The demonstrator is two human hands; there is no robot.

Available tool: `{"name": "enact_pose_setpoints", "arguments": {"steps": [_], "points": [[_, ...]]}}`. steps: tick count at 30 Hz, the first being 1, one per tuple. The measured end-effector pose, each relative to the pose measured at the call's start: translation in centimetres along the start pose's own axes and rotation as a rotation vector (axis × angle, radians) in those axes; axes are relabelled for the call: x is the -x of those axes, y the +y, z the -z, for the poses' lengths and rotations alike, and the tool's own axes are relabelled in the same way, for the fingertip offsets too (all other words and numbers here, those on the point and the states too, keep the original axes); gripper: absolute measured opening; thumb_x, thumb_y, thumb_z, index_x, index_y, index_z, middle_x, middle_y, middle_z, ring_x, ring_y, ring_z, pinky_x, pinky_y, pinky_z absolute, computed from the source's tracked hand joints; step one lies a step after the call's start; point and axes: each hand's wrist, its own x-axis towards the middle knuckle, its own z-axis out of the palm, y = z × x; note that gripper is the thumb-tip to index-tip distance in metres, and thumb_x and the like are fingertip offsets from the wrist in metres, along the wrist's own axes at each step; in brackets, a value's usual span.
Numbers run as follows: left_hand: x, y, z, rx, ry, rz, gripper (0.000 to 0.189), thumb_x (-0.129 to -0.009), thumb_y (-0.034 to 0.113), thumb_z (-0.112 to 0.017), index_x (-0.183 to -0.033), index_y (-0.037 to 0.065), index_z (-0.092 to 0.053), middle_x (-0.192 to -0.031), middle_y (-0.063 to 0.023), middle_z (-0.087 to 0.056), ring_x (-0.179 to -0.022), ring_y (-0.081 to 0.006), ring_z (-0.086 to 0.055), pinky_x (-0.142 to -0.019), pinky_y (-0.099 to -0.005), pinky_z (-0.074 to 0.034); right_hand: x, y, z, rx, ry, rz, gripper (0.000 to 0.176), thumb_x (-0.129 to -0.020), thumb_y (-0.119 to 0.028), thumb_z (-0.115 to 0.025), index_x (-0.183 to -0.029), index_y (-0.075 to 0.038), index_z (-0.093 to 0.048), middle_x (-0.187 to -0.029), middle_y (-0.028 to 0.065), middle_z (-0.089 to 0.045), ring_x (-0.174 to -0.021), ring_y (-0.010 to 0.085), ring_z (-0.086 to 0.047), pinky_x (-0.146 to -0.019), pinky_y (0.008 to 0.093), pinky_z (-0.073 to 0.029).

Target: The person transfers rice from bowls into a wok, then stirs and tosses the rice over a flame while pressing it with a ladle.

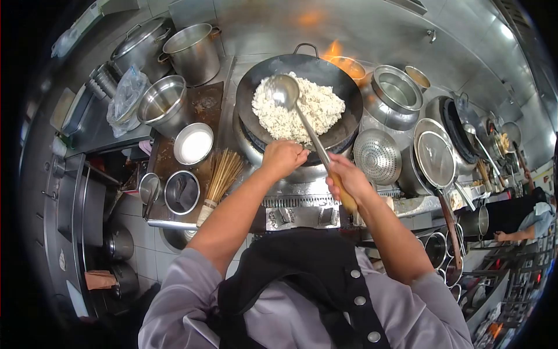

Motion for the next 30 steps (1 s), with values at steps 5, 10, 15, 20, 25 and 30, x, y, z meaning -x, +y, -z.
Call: {"name": "enact_pose_setpoints", "arguments": {"steps": [5,10,15,20,25,30], "points": [[-0.1,-0.3,0.0,0.074,0.027,-0.002,0.039,-0.092,0.035,-0.068,-0.066,0.007,-0.063,-0.07,-0.0129,-0.065,-0.072,-0.0366,-0.064,-0.066,-0.0505,-0.051,9.2,-1.9,-0.2,0.271,0.128,0.117,0.047,-0.106,-0.018,-0.044,-0.153,-0.013,-0.043,-0.07,0.0049,-0.054,-0.047,0.0113,-0.048,-0.044,0.0248,-0.043],[-0.1,-0.1,0.1,0.085,0.061,-0.008,0.039,-0.091,0.034,-0.068,-0.065,0.006,-0.062,-0.068,-0.013,-0.062,-0.07,-0.0368,-0.063,-0.064,-0.0507,-0.05,9.1,1.7,4.1,0.133,0.194,-0.103,0.048,-0.106,-0.019,-0.044,-0.154,-0.016,-0.042,-0.069,0.0055,-0.053,-0.047,0.0128,-0.05,-0.043,0.0263,-0.043],[0.2,-0.5,-0.5,0.059,0.074,-0.041,0.038,-0.092,0.034,-0.068,-0.066,0.006,-0.062,-0.07,-0.0128,-0.062,-0.071,-0.0367,-0.063,-0.065,-0.0504,-0.05,9.0,-0.5,-0.4,0.359,0.19,0.067,0.049,-0.105,-0.019,-0.049,-0.154,-0.015,-0.043,-0.069,0.0044,-0.056,-0.047,0.0129,-0.051,-0.04,0.0272,-0.042],[-0.3,-0.5,-0.4,0.081,0.087,-0.047,0.037,-0.093,0.033,-0.067,-0.068,0.006,-0.064,-0.071,-0.0133,-0.063,-0.071,-0.0379,-0.063,-0.066,-0.0505,-0.05,4.8,0.1,0.2,0.304,0.137,-0.011,0.049,-0.105,-0.022,-0.055,-0.153,-0.014,-0.046,-0.071,0.0033,-0.058,-0.049,0.0117,-0.052,-0.045,0.0293,-0.045],[-1.2,-1.1,0.5,0.057,-0.178,0.079,0.042,-0.095,0.04,-0.062,-0.069,0.007,-0.068,-0.073,-0.0148,-0.067,-0.071,-0.0382,-0.065,-0.065,-0.0498,-0.051,9.9,1.8,1.6,0.763,0.264,0.093,0.054,-0.102,-0.017,-0.059,-0.153,-0.016,-0.044,-0.07,0.0056,-0.059,-0.053,0.0128,-0.054,-0.051,0.0326,-0.047],[0.8,3.6,3.8,0.003,-0.278,0.009,0.045,-0.096,0.043,-0.055,-0.07,0.01,-0.073,-0.075,-0.0148,-0.07,-0.073,-0.0355,-0.068,-0.068,-0.05,-0.053,19.5,-4.6,2.4,0.872,0.214,-0.238,0.059,-0.1,-0.018,-0.062,-0.155,-0.02,-0.043,-0.075,0.0072,-0.063,-0.059,0.014,-0.058,-0.058,0.0325,-0.05]]}}
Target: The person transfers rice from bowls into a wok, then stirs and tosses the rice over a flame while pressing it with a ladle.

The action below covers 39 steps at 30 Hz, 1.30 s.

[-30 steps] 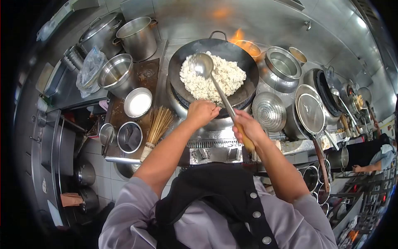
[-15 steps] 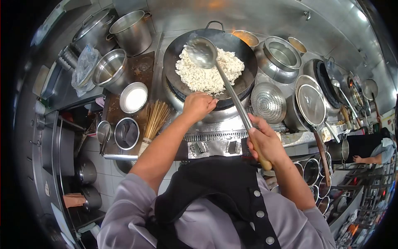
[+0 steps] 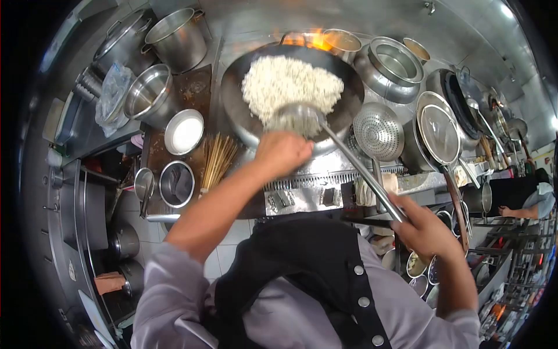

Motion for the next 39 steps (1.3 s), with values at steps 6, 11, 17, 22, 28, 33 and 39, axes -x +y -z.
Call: {"name": "enact_pose_setpoints", "arguments": {"steps": [6,11,17,22,28,33,39], "points": [[-0.8,0.0,-4.1,-0.101,0.182,0.019,0.046,-0.096,0.041,-0.058,-0.065,0.009,-0.068,-0.071,-0.0117,-0.069,-0.067,-0.0334,-0.068,-0.06,-0.0497,-0.052,-6.7,4.4,-4.2,0.046,0.14,0.229,0.057,-0.097,-0.018,-0.067,-0.151,-0.015,-0.05,-0.073,0.0119,-0.063,-0.063,0.0195,-0.058,-0.064,0.0354,-0.05],[10.8,2.1,-5.1,0.015,0.201,-0.213,0.039,-0.087,0.034,-0.073,-0.056,0.013,-0.06,-0.059,-0.0086,-0.058,-0.057,-0.0287,-0.062,-0.052,-0.0451,-0.048,-3.6,1.4,-5.1,-0.37,0.097,0.344,0.057,-0.098,-0.01,-0.064,-0.152,-0.01,-0.047,-0.066,0.007,-0.062,-0.053,0.0164,-0.057,-0.051,0.0301,-0.045],[0.7,0.6,1.3,-0.005,0.132,-0.071,0.043,-0.091,0.041,-0.062,-0.063,0.008,-0.067,-0.07,-0.0125,-0.068,-0.067,-0.0344,-0.068,-0.058,-0.0482,-0.052,-0.4,2.0,-3.2,-0.888,-0.074,0.172,0.054,-0.103,-0.009,-0.053,-0.155,-0.011,-0.039,-0.066,0.0026,-0.056,-0.047,0.0118,-0.053,-0.044,0.026,-0.043],[8.8,1.9,-7.5,-0.104,0.116,-0.054,0.048,-0.092,0.043,-0.06,-0.061,0.007,-0.065,-0.066,-0.0155,-0.064,-0.066,-0.0367,-0.065,-0.061,-0.0499,-0.052,-6.8,-0.6,-4.4,-0.642,0.012,0.307,0.054,-0.104,-0.009,-0.048,-0.156,-0.012,-0.037,-0.069,0.0054,-0.058,-0.046,0.0126,-0.052,-0.043,0.0269,-0.044],[3.1,2.6,3.1,-0.052,-0.012,-0.014,0.05,-0.094,0.045,-0.059,-0.06,0.007,-0.063,-0.065,-0.0163,-0.063,-0.061,-0.0389,-0.064,-0.058,-0.051,-0.051,1.5,2.4,-2.5,-0.909,-0.131,0.232,0.051,-0.104,-0.013,-0.051,-0.154,-0.012,-0.04,-0.07,0.0046,-0.057,-0.047,0.0125,-0.052,-0.043,0.0273,-0.044],[4.7,1.2,-7.2,-0.15,0.179,-0.028,0.046,-0.093,0.041,-0.06,-0.061,0.009,-0.066,-0.064,-0.0146,-0.064,-0.064,-0.0367,-0.065,-0.058,-0.0498,-0.051,-7.2,0.6,-3.4,-0.764,-0.063,0.204,0.048,-0.104,-0.01,-0.047,-0.152,-0.012,-0.041,-0.068,0.007,-0.057,-0.046,0.0131,-0.052,-0.042,0.0274,-0.043],[6.5,4.2,2.2,-0.159,0.042,-0.057,0.048,-0.093,0.043,-0.059,-0.062,0.009,-0.068,-0.067,-0.0137,-0.068,-0.062,-0.034,-0.067,-0.057,-0.0513,-0.052,1.3,1.7,-1.2,-0.857,-0.07,0.297,0.047,-0.105,-0.013,-0.049,-0.152,-0.011,-0.042,-0.069,0.0064,-0.057,-0.045,0.0134,-0.051,-0.041,0.0283,-0.042]]}}
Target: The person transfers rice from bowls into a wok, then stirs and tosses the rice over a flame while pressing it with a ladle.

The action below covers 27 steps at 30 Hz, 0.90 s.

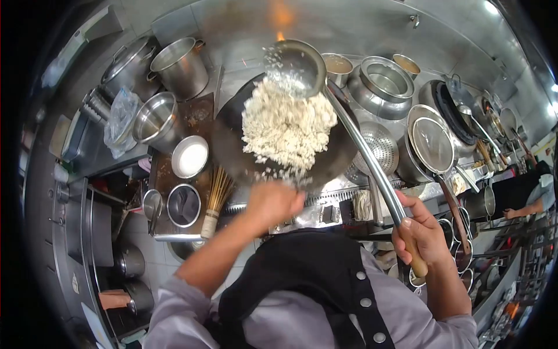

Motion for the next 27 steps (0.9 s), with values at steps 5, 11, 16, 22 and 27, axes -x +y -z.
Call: {"name": "enact_pose_setpoints", "arguments": {"steps": [5,11,16,22,27], "points": [[-3.6,-1.8,-7.2,0.048,0.274,0.05,0.042,-0.092,0.042,-0.061,-0.067,0.009,-0.07,-0.07,-0.0116,-0.069,-0.066,-0.0326,-0.069,-0.059,-0.0486,-0.054,-8.3,4.1,0.8,-0.05,-0.016,-0.224,0.052,-0.103,-0.01,-0.053,-0.154,-0.012,-0.041,-0.068,0.0055,-0.056,-0.046,0.013,-0.051,-0.042,0.0281,-0.043],[1.6,-0.2,-3.3,-0.009,0.127,-0.036,0.042,-0.089,0.042,-0.065,-0.058,0.012,-0.067,-0.062,-0.0081,-0.065,-0.06,-0.0309,-0.065,-0.056,-0.0477,-0.052,-4.3,4.9,-0.4,0.317,0.086,0.116,0.057,-0.102,-0.009,-0.058,-0.156,-0.011,-0.04,-0.072,0.0016,-0.057,-0.054,0.0083,-0.05,-0.051,0.0268,-0.046],[-6.4,-6.4,-5.2,0.153,0.287,-0.013,0.04,-0.09,0.037,-0.066,-0.062,0.01,-0.065,-0.066,-0.0097,-0.063,-0.068,-0.0329,-0.065,-0.061,-0.0479,-0.051,-7.2,17.0,2.2,0.638,0.131,0.204,0.059,-0.101,-0.013,-0.064,-0.155,-0.013,-0.039,-0.075,0.0064,-0.063,-0.066,0.0084,-0.053,-0.064,0.0274,-0.048],[-7.1,-6.7,-6.3,0.127,0.242,0.013,0.042,-0.097,0.036,-0.06,-0.067,0.007,-0.067,-0.072,-0.0112,-0.066,-0.077,-0.0346,-0.067,-0.069,-0.0491,-0.053,-8.9,18.7,3.8,0.675,0.057,0.207,0.062,-0.1,-0.017,-0.067,-0.155,-0.014,-0.038,-0.069,0.0081,-0.058,-0.062,0.0148,-0.053,-0.064,0.03,-0.048],[-5.4,-2.3,1.2,0.12,0.026,-0.013,0.042,-0.096,0.037,-0.058,-0.069,0.008,-0.071,-0.076,-0.0129,-0.071,-0.07,-0.0333,-0.069,-0.064,-0.0489,-0.054,2.4,0.7,2.4,0.617,-0.016,-0.291,0.063,-0.099,-0.012,-0.064,-0.157,-0.018,-0.04,-0.067,0.0017,-0.057,-0.057,0.0093,-0.054,-0.05,0.0286,-0.045]]}}
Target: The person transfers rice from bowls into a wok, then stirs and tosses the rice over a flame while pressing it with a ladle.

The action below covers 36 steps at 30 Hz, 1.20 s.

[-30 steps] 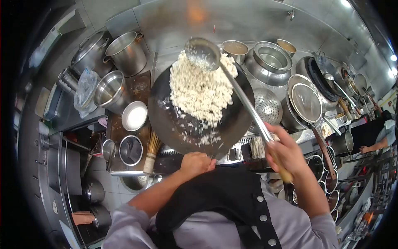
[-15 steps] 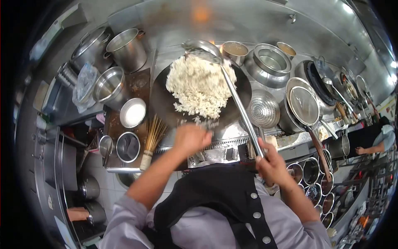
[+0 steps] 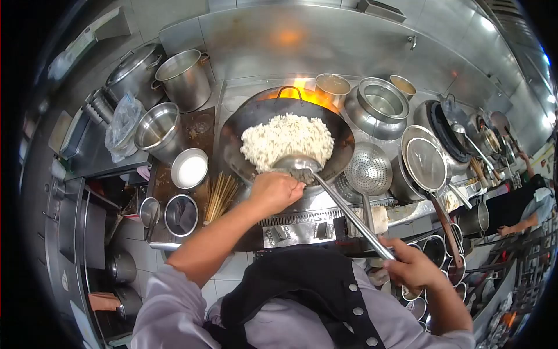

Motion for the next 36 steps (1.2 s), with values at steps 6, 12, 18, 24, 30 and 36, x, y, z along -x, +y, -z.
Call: {"name": "enact_pose_setpoints", "arguments": {"steps": [6,12,18,24,30,36], "points": [[2.9,-0.3,-9.5,-0.063,0.208,0.021,0.041,-0.093,0.036,-0.063,-0.061,0.011,-0.066,-0.067,-0.0109,-0.065,-0.064,-0.0342,-0.065,-0.062,-0.05,-0.052,-12.7,3.1,-2.6,0.409,0.289,0.287,0.061,-0.098,-0.017,-0.066,-0.155,-0.018,-0.044,-0.071,0.0121,-0.064,-0.06,0.0226,-0.06,-0.061,0.0389,-0.051],[4.6,1.3,-4.5,-0.213,0.088,0.037,0.046,-0.092,0.042,-0.062,-0.057,0.012,-0.064,-0.061,-0.0092,-0.062,-0.059,-0.0325,-0.064,-0.055,-0.0473,-0.051,-9.4,8.6,-6.5,0.011,0.287,0.513,0.062,-0.097,-0.013,-0.068,-0.154,-0.011,-0.044,-0.073,0.0078,-0.064,-0.063,0.0135,-0.058,-0.065,0.0319,-0.052],[-1.9,-4.9,-7.0,0.047,0.365,-0.027,0.038,-0.089,0.032,-0.069,-0.061,0.008,-0.062,-0.066,-0.0112,-0.062,-0.064,-0.0353,-0.062,-0.06,-0.0491,-0.05,-8.5,3.8,-6.1,-0.257,0.181,0.25,0.061,-0.099,-0.008,-0.064,-0.156,-0.015,-0.043,-0.071,0.002,-0.058,-0.059,0.0082,-0.052,-0.054,0.0262,-0.046],[-2.1,-4.9,-7.6,0.052,0.35,0.042,0.038,-0.088,0.035,-0.068,-0.061,0.009,-0.064,-0.066,-0.0101,-0.064,-0.069,-0.0338,-0.065,-0.064,-0.0488,-0.052,-11.5,-1.7,-2.0,-0.407,0.287,0.276,0.062,-0.102,-0.013,-0.057,-0.159,-0.017,-0.034,-0.072,0.0015,-0.056,-0.054,0.0107,-0.051,-0.047,0.0275,-0.045],[-2.2,-5.3,-8.0,0.06,0.333,0.028,0.037,-0.089,0.035,-0.067,-0.064,0.009,-0.067,-0.067,-0.0101,-0.065,-0.067,-0.0331,-0.065,-0.063,-0.0478,-0.053,-20.2,-4.8,-7.4,-0.831,-0.106,0.198,0.065,-0.101,-0.016,-0.058,-0.16,-0.021,-0.031,-0.069,0.003,-0.054,-0.051,0.0156,-0.051,-0.046,0.0308,-0.043],[-2.0,-5.6,-7.9,0.068,0.314,0.02,0.036,-0.09,0.036,-0.067,-0.065,0.009,-0.069,-0.07,-0.0099,-0.067,-0.069,-0.0323,-0.067,-0.064,-0.0473,-0.054,-12.3,-5.6,-5.8,-0.64,-0.08,0.303,0.064,-0.103,-0.011,-0.053,-0.161,-0.02,-0.03,-0.068,0.0045,-0.053,-0.05,0.0156,-0.05,-0.045,0.0305,-0.043]]}}
